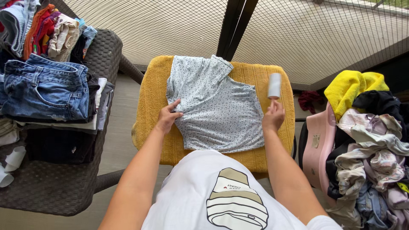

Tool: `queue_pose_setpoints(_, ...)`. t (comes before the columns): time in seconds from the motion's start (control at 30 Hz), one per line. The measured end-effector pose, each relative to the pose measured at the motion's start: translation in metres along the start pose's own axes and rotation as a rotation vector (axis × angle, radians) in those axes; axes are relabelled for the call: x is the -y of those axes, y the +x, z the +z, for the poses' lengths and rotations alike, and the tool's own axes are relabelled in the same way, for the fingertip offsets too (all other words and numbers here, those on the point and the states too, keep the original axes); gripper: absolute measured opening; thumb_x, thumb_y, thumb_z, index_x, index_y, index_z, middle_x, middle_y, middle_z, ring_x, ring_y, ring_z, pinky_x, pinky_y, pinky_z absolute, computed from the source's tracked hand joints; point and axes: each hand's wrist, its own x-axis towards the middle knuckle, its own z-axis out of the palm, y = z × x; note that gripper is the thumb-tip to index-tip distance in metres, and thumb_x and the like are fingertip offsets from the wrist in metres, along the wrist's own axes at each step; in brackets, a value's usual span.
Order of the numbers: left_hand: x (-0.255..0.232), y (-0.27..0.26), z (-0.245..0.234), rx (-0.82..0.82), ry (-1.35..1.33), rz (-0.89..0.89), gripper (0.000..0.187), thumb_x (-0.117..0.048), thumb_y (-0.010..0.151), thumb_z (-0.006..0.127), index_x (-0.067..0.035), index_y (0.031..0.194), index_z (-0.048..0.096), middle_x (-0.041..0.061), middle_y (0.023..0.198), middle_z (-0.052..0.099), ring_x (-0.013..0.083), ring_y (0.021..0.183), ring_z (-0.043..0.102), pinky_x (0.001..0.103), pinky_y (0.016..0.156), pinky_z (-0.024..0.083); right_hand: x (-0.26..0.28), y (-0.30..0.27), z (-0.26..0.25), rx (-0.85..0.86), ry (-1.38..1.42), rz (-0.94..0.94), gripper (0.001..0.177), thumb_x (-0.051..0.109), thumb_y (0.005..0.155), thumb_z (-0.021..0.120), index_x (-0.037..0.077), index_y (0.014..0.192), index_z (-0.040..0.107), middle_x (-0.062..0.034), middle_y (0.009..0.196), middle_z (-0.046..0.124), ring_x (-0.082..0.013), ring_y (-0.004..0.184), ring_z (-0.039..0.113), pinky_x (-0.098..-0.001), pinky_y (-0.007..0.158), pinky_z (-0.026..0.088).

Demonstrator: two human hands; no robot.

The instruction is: The person uses a lint roller to clean several pieces of clothing, including a patterned top, a dark Reebok shirt, and a striped shirt. They roll the sticky surface over the fabric to remove lint, then fold each item and place it on a nearby stack.

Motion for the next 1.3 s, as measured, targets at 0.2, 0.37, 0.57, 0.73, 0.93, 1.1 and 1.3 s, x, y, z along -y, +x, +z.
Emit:
queue_pose_setpoints(0.2, 0.005, -0.017, 0.013, -0.110, -0.120, 0.061, 0.089, 0.008, 0.070, 0.079, -0.016, 0.148, 0.042, -0.001, 0.159, 0.034, 0.0189, 0.148, 0.033, 0.041, 0.119, 0.036, 0.058, -0.084, 0.017, 0.362, 0.161, -0.375, 0.020, 0.021, 0.108, 0.057, 0.008, 0.116, 0.070, -0.0123, 0.103, 0.067, -0.0278, 0.092, 0.068, -0.0419, 0.081, 0.056)
queue_pose_setpoints(0.37, 0.018, -0.018, 0.018, -0.011, -0.155, 0.026, 0.082, 0.005, 0.069, 0.080, -0.013, 0.144, 0.055, 0.003, 0.159, 0.046, 0.0199, 0.144, 0.042, 0.035, 0.117, 0.035, 0.069, -0.114, 0.036, 0.633, 0.129, -0.634, 0.029, 0.008, 0.095, 0.061, 0.021, 0.117, 0.076, -0.0130, 0.097, 0.069, -0.0310, 0.088, 0.068, -0.0429, 0.079, 0.057)
queue_pose_setpoints(0.57, 0.031, -0.014, 0.017, 0.002, -0.169, 0.022, 0.072, 0.008, 0.070, 0.079, -0.007, 0.139, 0.063, 0.008, 0.148, 0.059, 0.0188, 0.130, 0.056, 0.035, 0.112, 0.042, 0.055, 0.001, 0.085, 0.290, -0.011, -0.378, 0.014, 0.019, 0.102, 0.065, 0.010, 0.103, 0.075, -0.0206, 0.099, 0.070, -0.0374, 0.091, 0.069, -0.0476, 0.078, 0.054)
queue_pose_setpoints(0.73, 0.018, -0.025, 0.026, -0.112, -0.204, 0.037, 0.068, 0.007, 0.078, 0.074, -0.005, 0.143, 0.059, 0.011, 0.152, 0.057, 0.0205, 0.131, 0.054, 0.033, 0.109, 0.045, 0.033, 0.084, 0.067, 0.173, 0.000, 0.068, 0.028, 0.034, 0.109, 0.058, 0.008, 0.114, 0.068, -0.0166, 0.105, 0.072, -0.0308, 0.094, 0.072, -0.0448, 0.082, 0.055)
queue_pose_setpoints(0.93, 0.004, -0.041, 0.037, -0.137, -0.147, 0.110, 0.074, 0.013, 0.080, 0.062, -0.004, 0.150, 0.045, 0.011, 0.163, 0.039, 0.0189, 0.146, 0.043, 0.030, 0.113, 0.045, -0.006, 0.062, 0.032, -0.059, -0.612, -0.227, 0.041, 0.023, 0.079, 0.077, 0.015, 0.118, 0.070, -0.0193, 0.121, 0.061, -0.0380, 0.108, 0.062, -0.0508, 0.082, 0.051)
queue_pose_setpoints(1.1, 0.013, -0.045, 0.044, -0.120, -0.033, 0.091, 0.075, 0.014, 0.081, 0.058, -0.003, 0.152, 0.040, 0.011, 0.163, 0.038, 0.0201, 0.147, 0.042, 0.029, 0.116, 0.041, 0.015, 0.039, 0.059, 0.283, -0.029, -0.045, 0.049, 0.035, 0.099, 0.072, 0.008, 0.137, 0.059, -0.0143, 0.100, 0.072, -0.0310, 0.092, 0.069, -0.0446, 0.085, 0.053)
queue_pose_setpoints(1.3, 0.007, -0.054, 0.041, -0.165, 0.122, 0.162, 0.073, 0.014, 0.083, 0.059, -0.001, 0.152, 0.042, 0.012, 0.161, 0.043, 0.0210, 0.147, 0.043, 0.026, 0.116, 0.039, 0.022, 0.039, 0.100, 0.510, 0.297, 0.371, 0.042, 0.018, 0.085, 0.081, 0.010, 0.123, 0.068, -0.0077, 0.103, 0.071, -0.0174, 0.086, 0.065, -0.0368, 0.071, 0.054)
